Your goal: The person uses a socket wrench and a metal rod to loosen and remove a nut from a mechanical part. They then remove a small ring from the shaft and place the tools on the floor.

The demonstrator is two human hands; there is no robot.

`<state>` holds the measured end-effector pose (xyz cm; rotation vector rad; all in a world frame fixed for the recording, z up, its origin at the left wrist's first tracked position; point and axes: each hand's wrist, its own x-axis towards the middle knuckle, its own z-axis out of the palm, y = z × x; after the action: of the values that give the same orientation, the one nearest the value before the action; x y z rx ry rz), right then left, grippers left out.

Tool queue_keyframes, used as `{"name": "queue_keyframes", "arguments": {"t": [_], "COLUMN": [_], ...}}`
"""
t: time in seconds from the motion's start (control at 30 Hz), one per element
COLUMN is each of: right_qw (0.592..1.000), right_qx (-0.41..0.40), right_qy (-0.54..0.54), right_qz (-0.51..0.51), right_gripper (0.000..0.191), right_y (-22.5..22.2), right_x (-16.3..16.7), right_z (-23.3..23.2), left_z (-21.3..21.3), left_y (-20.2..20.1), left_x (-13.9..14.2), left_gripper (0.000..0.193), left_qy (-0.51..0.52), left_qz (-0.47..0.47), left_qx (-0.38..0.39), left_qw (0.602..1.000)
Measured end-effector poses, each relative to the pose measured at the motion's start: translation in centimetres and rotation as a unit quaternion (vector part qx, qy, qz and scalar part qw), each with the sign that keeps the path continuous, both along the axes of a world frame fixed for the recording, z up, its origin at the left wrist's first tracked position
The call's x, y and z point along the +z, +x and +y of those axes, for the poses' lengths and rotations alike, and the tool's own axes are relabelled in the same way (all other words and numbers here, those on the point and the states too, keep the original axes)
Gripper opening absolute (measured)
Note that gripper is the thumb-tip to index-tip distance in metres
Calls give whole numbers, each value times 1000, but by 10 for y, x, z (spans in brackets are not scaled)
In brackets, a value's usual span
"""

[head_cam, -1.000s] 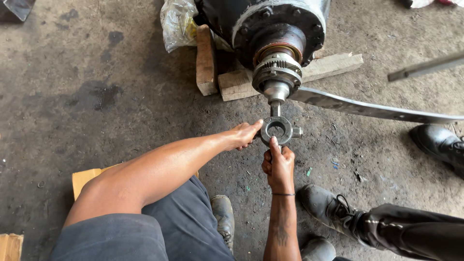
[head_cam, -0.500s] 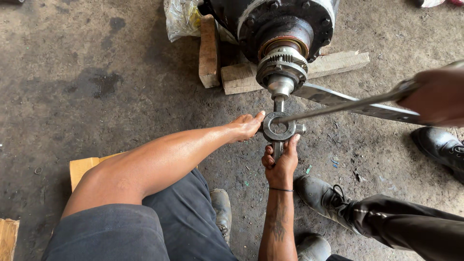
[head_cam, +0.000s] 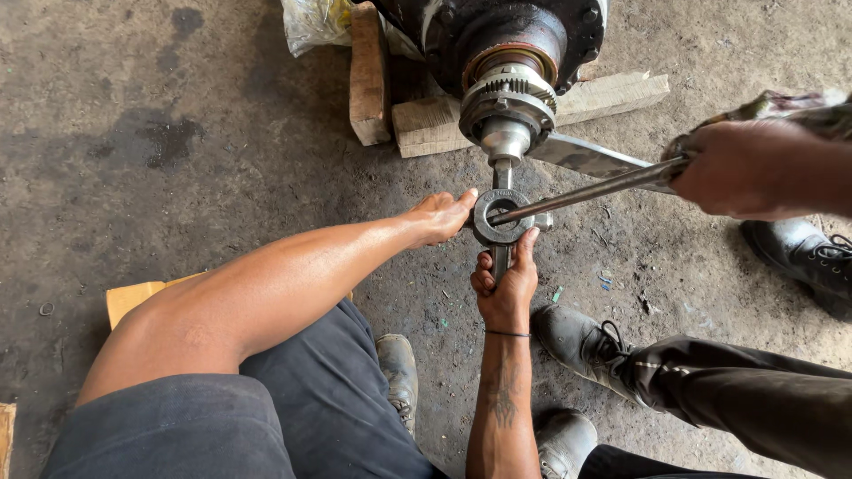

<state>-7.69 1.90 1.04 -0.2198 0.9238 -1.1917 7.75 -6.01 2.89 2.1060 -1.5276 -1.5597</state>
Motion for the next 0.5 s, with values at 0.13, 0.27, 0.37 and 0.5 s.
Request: {"name": "queue_keyframes", "arguments": {"t": [0.13,0.27,0.37,0.5], "right_qw": [1000,1000,1000,1000], "right_qx": [-4,-1,-5,-4], "right_qy": [5,5,6,2], "right_qz": [9,8,12,6], "right_gripper": [61,60,60,61], "right_y": [0,-1,-1,0], "right_x": [0,0,1,2], "right_z": [0,0,0,0], "left_z": [0,1,0,-1], "left_y": [0,-1,-1,0], "left_x": [3,4,4,0], "left_gripper": [70,68,66,66], "left_qy": [2,1,2,-5], "left_qz": [-11,-15,-25,-23], "left_qx": [-1,-7,-14,-22], "left_qw": [1000,1000,1000,999]}}
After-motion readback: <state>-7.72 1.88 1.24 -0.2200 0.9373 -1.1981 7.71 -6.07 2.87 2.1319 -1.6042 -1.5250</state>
